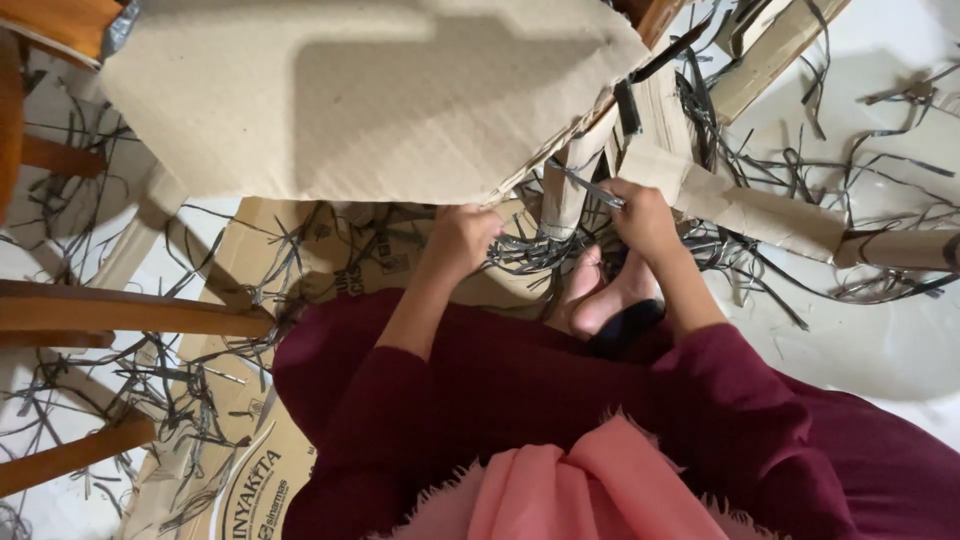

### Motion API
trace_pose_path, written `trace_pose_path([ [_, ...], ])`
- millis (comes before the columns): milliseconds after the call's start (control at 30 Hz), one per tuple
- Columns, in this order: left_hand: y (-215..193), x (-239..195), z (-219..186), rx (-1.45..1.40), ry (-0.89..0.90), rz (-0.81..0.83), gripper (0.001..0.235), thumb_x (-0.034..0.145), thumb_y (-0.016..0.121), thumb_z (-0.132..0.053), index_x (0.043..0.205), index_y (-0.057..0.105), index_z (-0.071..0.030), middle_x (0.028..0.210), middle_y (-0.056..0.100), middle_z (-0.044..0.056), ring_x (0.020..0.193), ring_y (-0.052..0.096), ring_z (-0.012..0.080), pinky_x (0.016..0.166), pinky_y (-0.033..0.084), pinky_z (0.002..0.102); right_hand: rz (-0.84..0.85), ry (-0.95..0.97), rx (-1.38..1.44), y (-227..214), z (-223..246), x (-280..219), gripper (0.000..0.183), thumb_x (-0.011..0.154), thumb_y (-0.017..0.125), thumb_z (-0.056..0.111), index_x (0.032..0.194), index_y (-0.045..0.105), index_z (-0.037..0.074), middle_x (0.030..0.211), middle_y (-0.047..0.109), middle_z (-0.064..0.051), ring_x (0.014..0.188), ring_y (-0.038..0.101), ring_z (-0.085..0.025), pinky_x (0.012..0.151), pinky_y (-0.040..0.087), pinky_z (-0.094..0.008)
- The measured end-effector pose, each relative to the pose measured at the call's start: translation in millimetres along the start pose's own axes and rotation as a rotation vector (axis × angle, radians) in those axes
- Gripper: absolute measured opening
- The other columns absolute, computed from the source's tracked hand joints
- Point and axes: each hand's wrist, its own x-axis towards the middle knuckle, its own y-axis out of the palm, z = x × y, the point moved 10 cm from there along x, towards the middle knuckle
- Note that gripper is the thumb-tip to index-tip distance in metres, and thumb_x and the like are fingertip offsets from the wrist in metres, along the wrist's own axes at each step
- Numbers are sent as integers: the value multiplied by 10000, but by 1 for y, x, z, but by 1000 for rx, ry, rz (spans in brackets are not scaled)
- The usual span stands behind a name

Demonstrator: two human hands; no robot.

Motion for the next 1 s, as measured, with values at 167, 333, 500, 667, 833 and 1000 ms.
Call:
trace_pose_path([
  [167, -49, 22, -108, -340, 264, -53, 86, 977, 661, -210, 926, 712, -161, 1286, 687, -32, 1222, 623, 201, 998, 439, 421, -127, -59, -279, 17, 13, -42, 163, 1012, 653, 238, 1033, 750, 109, 714, 684, -166, 716, 711, -405, 664, 580, -508],
  [333, -66, 37, -147, -671, 223, -113, 169, 1007, 594, -26, 1082, 744, -51, 1161, 744, 109, 1089, 698, 333, 942, 553, 449, -177, -191, -313, 4, 55, -64, 193, 937, 662, 183, 1110, 747, 187, 840, 676, -50, 779, 723, -317, 693, 588, -433],
  [500, -55, 40, -136, -696, 81, -272, 294, 985, 626, -10, 1182, 769, -174, 1186, 750, 30, 1123, 706, 247, 985, 559, 380, -278, -341, -208, -9, 79, -77, 181, 935, 611, 142, 1049, 750, 156, 875, 623, -19, 828, 689, -272, 693, 559, -380],
  [667, -63, 42, -133, -652, 87, -413, 301, 974, 636, 4, 1147, 791, -188, 1155, 761, -6, 1061, 719, 200, 954, 571, 338, -328, -434, -135, -21, 114, -72, 202, 961, 589, 134, 1072, 750, 85, 849, 612, -90, 794, 666, -320, 680, 559, -414],
  [833, -88, 50, -134, -655, 138, -503, 261, 955, 654, 23, 1039, 818, -162, 1084, 783, -5, 967, 742, 192, 887, 586, 322, -338, -496, -90, -25, 127, -69, 205, 993, 577, 140, 1021, 758, 47, 918, 665, -128, 783, 664, -335, 673, 549, -426],
  [1000, -88, 54, -130, -526, 223, -510, 289, 952, 623, 24, 961, 803, -202, 1003, 773, -67, 910, 737, 140, 858, 571, 305, -367, -515, -30, -40, 146, -59, 178, 1012, 646, 191, 999, 759, 55, 1010, 684, -126, 819, 661, -321, 672, 542, -425],
])
